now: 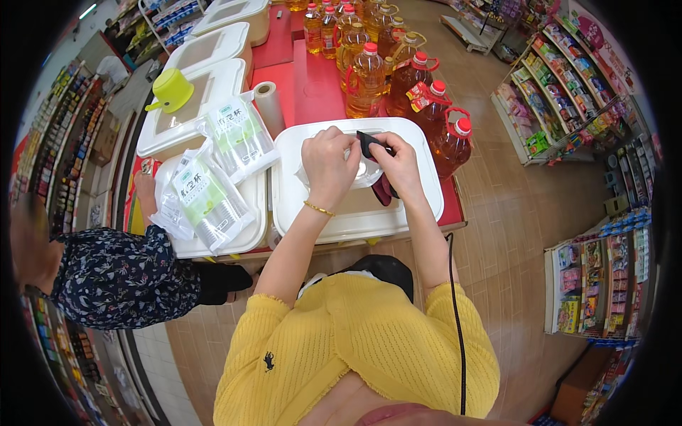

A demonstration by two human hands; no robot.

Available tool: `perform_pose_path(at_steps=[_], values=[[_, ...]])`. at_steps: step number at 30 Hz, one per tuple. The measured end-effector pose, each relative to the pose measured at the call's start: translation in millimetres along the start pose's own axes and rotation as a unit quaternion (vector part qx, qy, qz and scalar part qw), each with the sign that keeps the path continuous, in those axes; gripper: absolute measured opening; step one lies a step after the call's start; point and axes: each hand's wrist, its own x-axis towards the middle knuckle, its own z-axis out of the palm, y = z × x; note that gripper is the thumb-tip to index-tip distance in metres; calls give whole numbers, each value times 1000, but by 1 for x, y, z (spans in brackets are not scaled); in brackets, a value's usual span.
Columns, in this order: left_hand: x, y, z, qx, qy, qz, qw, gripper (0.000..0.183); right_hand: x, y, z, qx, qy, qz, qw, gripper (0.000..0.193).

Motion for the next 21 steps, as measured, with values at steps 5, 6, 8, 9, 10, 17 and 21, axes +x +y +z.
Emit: perform_pose_path(at_steps=[5,6,8,9,10,17,21], values=[[0,0,2,0,2,9,1000,7,1,-9,6,-61,41,-42,996,15],[0,1,2,1,3,9,1000,8,1,-9,7,-56,42,-35,997,16],[0,1,1,3,4,8,1000,8,2,-8,7,-46,44,-20,998,17],[-1,1,1,2,6,9,1000,8,1,-9,6,-25,38,-7,999,17],[-1,1,1,0,8,10,1000,8,1,-10,4,-3,32,6,999,17],[-1,1,0,2,17,22,1000,8,0,-10,1,-35,9,5,999,19],[-1,1,2,-9,13,20,1000,8,2,-8,0,-14,12,17,1000,19]])
